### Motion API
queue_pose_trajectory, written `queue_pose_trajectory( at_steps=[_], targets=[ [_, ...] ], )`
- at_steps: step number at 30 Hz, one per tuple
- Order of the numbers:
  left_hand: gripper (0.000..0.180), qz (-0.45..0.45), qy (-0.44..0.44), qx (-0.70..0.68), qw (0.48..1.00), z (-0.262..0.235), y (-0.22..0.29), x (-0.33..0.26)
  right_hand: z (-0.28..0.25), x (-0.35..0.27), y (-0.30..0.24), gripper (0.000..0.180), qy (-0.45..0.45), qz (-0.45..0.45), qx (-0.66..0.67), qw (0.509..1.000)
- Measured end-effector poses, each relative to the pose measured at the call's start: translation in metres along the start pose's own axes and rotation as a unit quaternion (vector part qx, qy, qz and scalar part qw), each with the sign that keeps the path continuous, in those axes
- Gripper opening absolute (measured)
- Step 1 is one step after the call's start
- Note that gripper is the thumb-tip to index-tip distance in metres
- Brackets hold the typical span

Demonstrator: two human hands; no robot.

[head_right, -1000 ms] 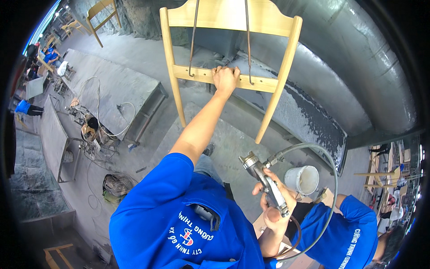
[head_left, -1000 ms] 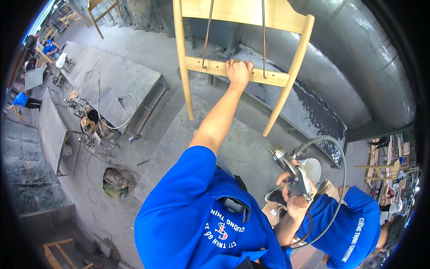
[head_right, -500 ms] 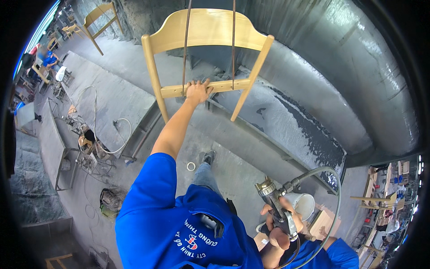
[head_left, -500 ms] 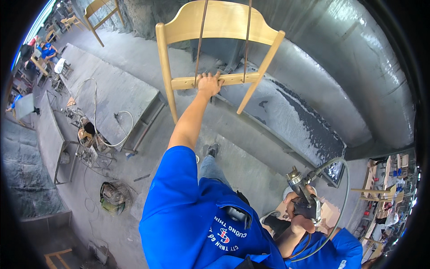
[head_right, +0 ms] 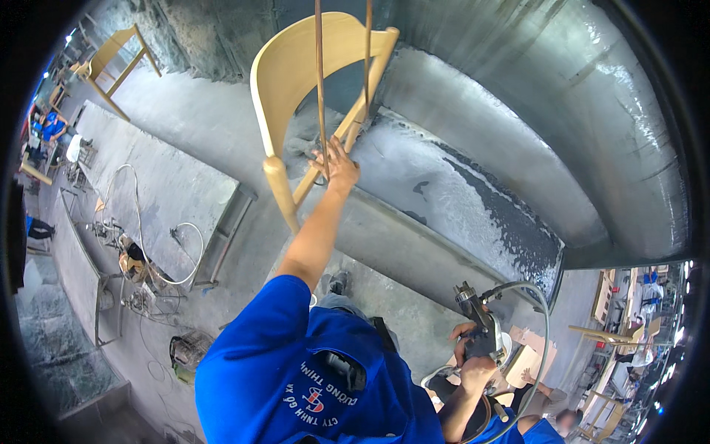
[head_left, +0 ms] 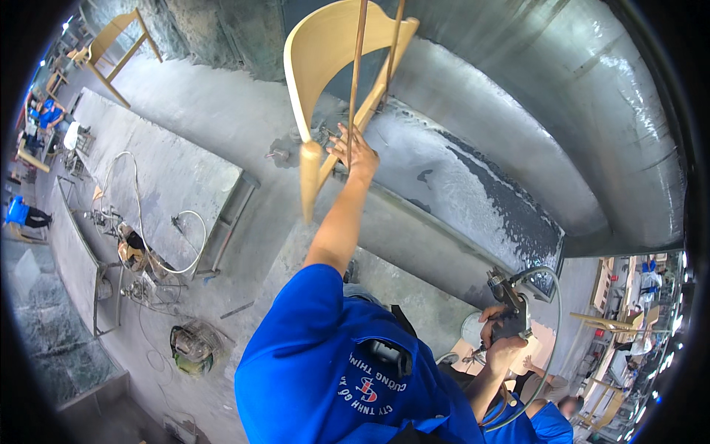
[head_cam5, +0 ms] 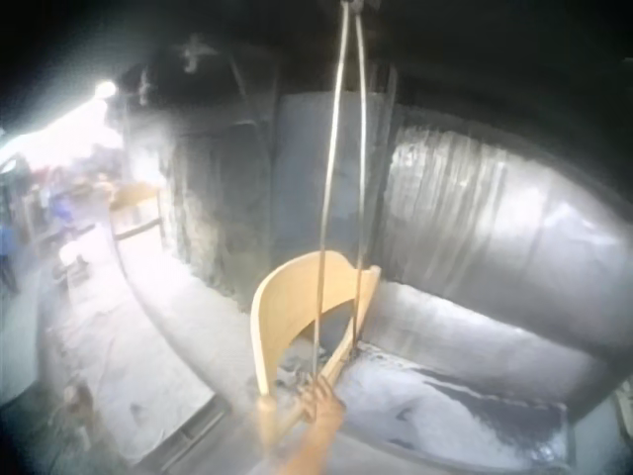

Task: The person sprays a wooden chair with a spray gun, rotating it to cover all sides. The chair is suspended by strings, and the person adjusts its position while spraying.

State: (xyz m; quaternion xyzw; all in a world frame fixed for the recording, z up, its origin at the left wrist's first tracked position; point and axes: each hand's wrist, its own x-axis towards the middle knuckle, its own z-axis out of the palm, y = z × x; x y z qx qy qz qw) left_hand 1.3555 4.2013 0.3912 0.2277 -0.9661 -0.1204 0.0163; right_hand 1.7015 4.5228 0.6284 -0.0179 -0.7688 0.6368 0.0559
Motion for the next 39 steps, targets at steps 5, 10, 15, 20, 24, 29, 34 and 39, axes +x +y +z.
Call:
queue_pose_trajectory(
  at_steps=[5,10,15,20,24,29,34,39],
  targets=[
    [0.066,0.343,-0.033,-0.214,0.914,0.017,0.021,-0.114,-0.021,0.01,0.018,0.095,-0.002,-0.003,-0.076,0.997],
    [0.023,0.266,-0.381,-0.35,0.813,0.004,-0.085,-0.117,-0.04,0.009,0.033,0.097,0.076,0.06,-0.162,0.982],
    [0.033,0.158,0.116,-0.348,0.917,-0.003,-0.091,0.033,-0.038,0.011,0.034,0.093,0.139,0.076,-0.121,0.98],
    [0.05,0.269,0.063,-0.121,0.953,0.015,-0.045,0.127,-0.03,0.015,0.027,0.093,0.116,0.078,-0.117,0.983],
    [0.056,0.318,0.044,-0.142,0.936,0.027,-0.043,0.147,-0.021,0.013,0.031,0.088,0.11,0.07,-0.079,0.988],
    [0.045,0.372,0.065,-0.167,0.911,0.041,-0.042,0.112,-0.019,0.005,0.045,0.094,0.117,0.094,-0.105,0.983],
    [0.018,0.513,0.114,-0.167,0.834,0.024,-0.036,0.003,-0.027,-0.019,0.053,0.091,0.101,0.123,-0.022,0.987],
    [0.027,0.481,-0.033,-0.388,0.786,-0.016,-0.021,-0.121,-0.045,-0.061,0.064,0.1,0.102,0.122,0.009,0.987]
  ],
)
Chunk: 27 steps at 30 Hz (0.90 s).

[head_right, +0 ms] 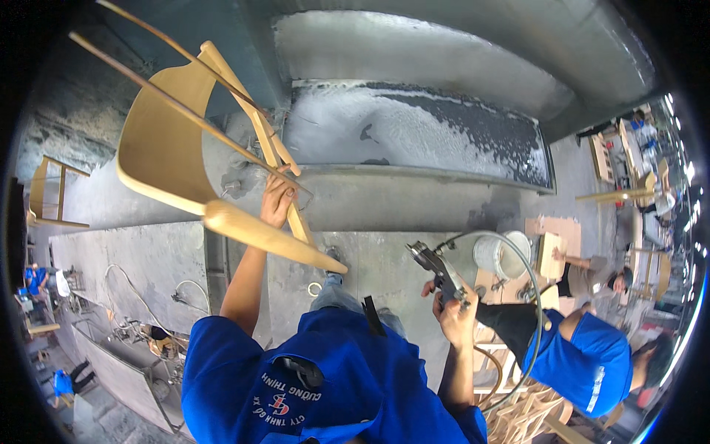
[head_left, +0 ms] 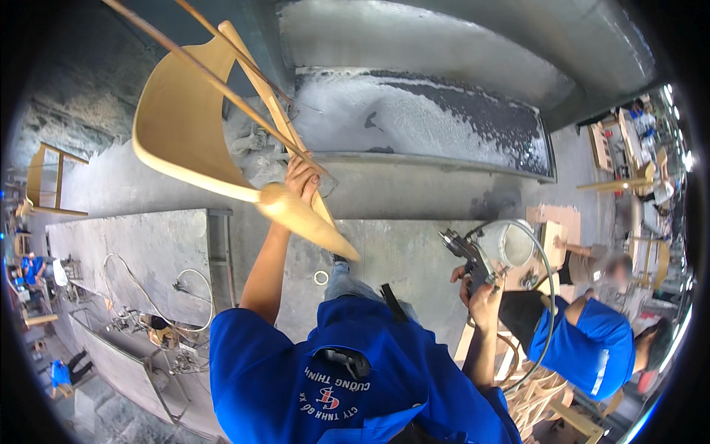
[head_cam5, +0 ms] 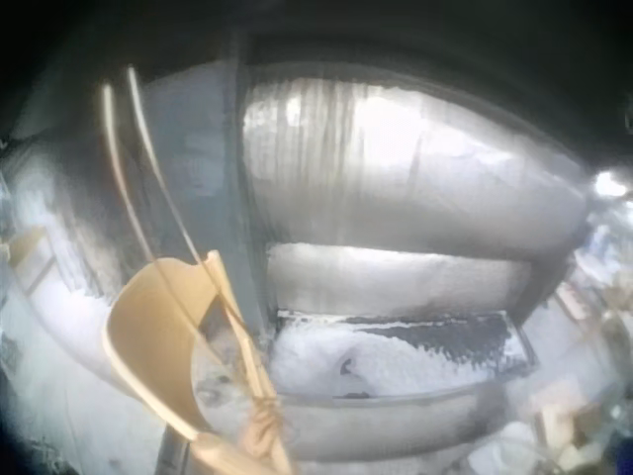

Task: The person sprays a wooden chair with a spray gun, rotating it to cover all sides. The chair is suspended by strings, and the person adjusts its position while spraying.

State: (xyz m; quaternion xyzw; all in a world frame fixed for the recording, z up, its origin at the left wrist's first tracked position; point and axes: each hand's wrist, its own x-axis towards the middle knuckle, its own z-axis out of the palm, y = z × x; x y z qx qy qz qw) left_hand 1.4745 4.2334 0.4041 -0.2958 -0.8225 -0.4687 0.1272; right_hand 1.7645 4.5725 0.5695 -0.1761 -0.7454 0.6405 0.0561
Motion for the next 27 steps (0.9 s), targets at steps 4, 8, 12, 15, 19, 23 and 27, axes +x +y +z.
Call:
queue_pose_trajectory(
  at_steps=[4,8,12,15,19,23,27],
  targets=[
    [0.054,-0.02,-0.013,-0.135,0.991,0.025,0.083,-0.032,-0.046,-0.044,0.032,0.101,-0.011,-0.001,0.023,1.0],
    [0.058,-0.045,-0.01,-0.188,0.981,0.039,0.159,-0.059,-0.098,-0.104,0.074,0.1,0.0,-0.002,0.042,0.999],
    [0.051,0.0,0.012,-0.266,0.964,0.054,0.211,-0.064,-0.138,-0.14,0.107,0.098,0.002,-0.012,0.064,0.998],
    [0.031,0.103,0.053,-0.316,0.942,0.065,0.24,-0.074,-0.152,-0.163,0.118,0.099,0.023,-0.043,0.077,0.996],
    [0.007,0.291,0.063,-0.235,0.925,0.061,0.257,-0.068,-0.165,-0.181,0.131,0.101,0.027,-0.082,0.122,0.989],
    [0.005,0.297,0.026,-0.287,0.91,0.05,0.258,-0.065,-0.182,-0.193,0.155,0.093,-0.01,-0.024,0.091,0.996],
    [0.015,0.283,0.026,-0.317,0.905,0.05,0.259,-0.073,-0.197,-0.213,0.168,0.083,-0.035,0.017,0.039,0.998]
  ],
)
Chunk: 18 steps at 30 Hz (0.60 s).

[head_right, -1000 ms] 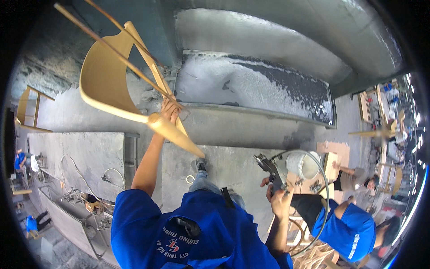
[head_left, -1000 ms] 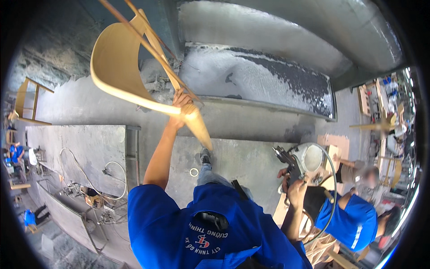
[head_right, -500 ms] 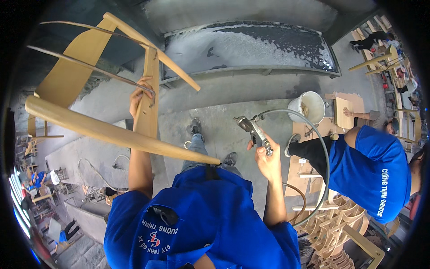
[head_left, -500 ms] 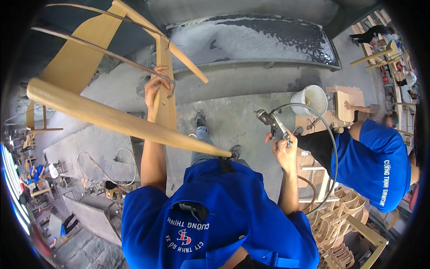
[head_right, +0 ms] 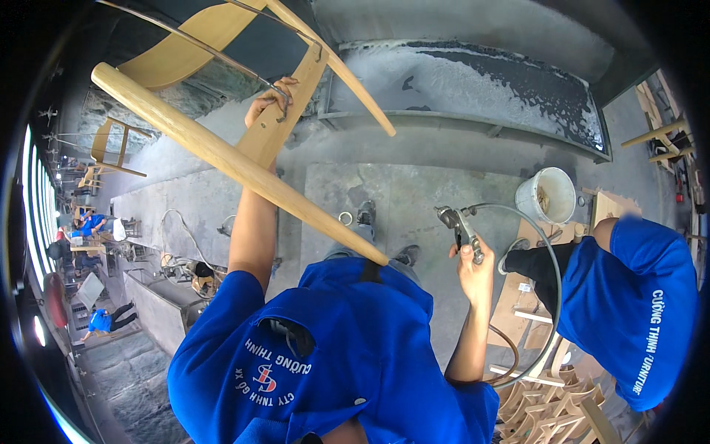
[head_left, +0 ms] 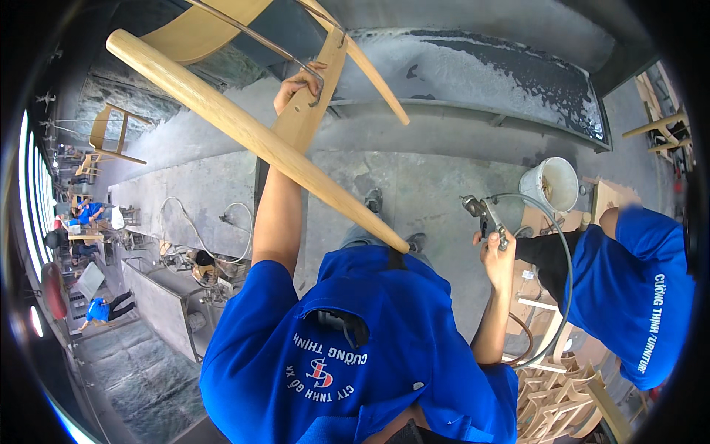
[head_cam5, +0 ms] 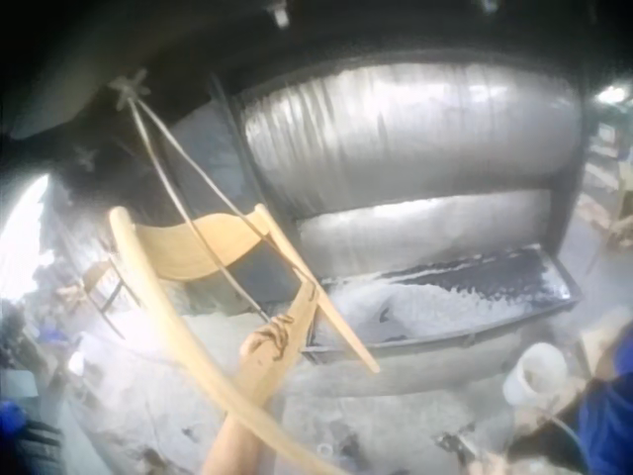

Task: The person sprays a wooden chair with a spray gun, rotating it to cover all sides. The chair is suspended by strings, and the person adjusts its position while spraying.

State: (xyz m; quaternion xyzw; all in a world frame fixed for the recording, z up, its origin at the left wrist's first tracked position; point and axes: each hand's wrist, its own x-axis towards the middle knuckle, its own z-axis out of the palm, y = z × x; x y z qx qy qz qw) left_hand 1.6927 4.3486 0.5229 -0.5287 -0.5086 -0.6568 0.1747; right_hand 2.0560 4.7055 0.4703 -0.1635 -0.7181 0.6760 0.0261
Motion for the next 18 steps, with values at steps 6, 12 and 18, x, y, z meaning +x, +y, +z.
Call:
queue_pose_trajectory(
  at_steps=[6,12,18],
  targets=[
    [0.011,0.008,0.001,0.014,1.0,-0.003,-0.002,0.001,0.005,-0.002,-0.039,0.095,0.033,-0.075,0.095,0.992],
    [0.01,0.0,0.006,0.016,1.0,-0.006,-0.001,-0.002,0.029,0.032,-0.088,0.108,0.003,-0.199,0.156,0.968],
    [0.02,-0.087,0.057,0.0,0.995,0.0,0.017,0.001,0.032,0.041,-0.094,0.108,-0.004,-0.175,0.068,0.982]
  ],
)
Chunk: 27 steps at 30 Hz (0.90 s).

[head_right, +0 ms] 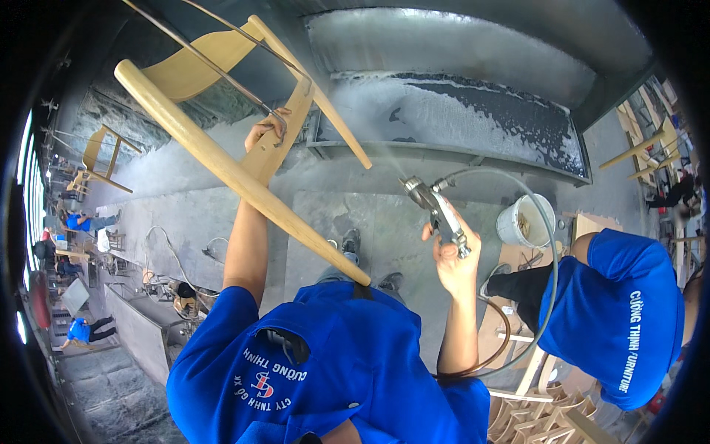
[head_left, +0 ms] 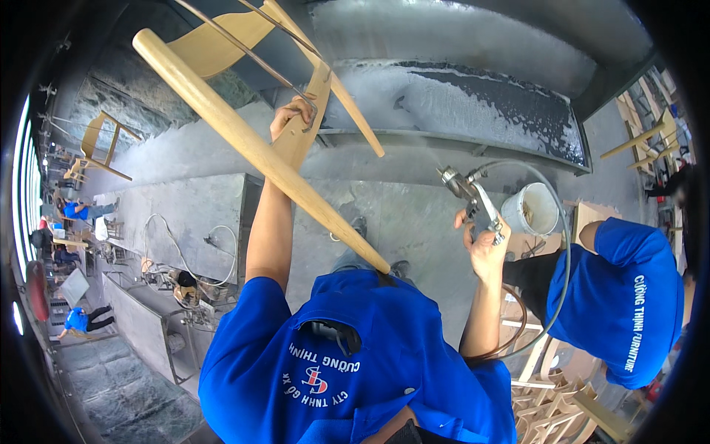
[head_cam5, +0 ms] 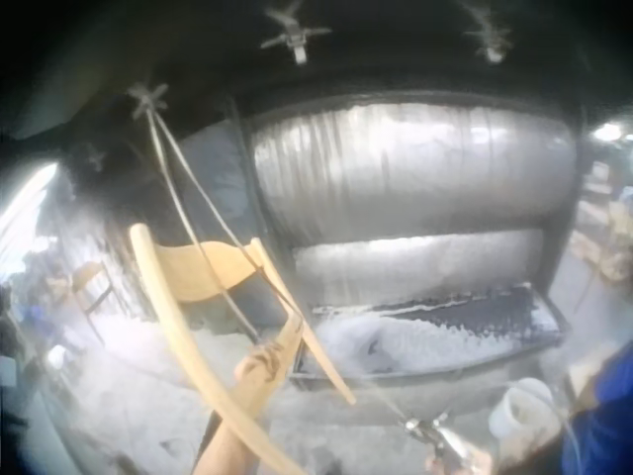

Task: The person sprays a wooden chair with a spray gun, rotating it to cover all sides. The chair is suspended by strings, and the person adjusts its position while spraying.

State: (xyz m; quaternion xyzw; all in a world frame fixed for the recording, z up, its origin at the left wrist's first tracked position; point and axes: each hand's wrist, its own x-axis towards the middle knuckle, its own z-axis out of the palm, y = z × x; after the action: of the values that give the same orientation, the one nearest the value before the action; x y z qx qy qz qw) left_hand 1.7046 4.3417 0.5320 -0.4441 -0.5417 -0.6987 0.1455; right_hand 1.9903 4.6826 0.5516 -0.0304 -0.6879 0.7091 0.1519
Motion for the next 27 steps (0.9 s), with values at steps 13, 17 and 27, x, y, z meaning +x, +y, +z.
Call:
queue_pose_trajectory(
  at_steps=[13,17,27],
  targets=[
    [0.013,-0.111,-0.023,0.065,0.991,-0.062,-0.034,-0.015,-0.041,-0.052,-0.019,0.119,0.002,0.022,0.029,0.999],
    [0.011,-0.049,0.009,0.055,0.997,-0.102,-0.083,-0.023,-0.047,-0.065,-0.022,0.128,0.001,0.022,0.07,0.997],
    [0.036,-0.333,0.256,0.296,0.858,-0.116,-0.09,-0.007,-0.044,-0.081,-0.026,0.137,0.041,0.053,0.007,0.998]
  ],
)
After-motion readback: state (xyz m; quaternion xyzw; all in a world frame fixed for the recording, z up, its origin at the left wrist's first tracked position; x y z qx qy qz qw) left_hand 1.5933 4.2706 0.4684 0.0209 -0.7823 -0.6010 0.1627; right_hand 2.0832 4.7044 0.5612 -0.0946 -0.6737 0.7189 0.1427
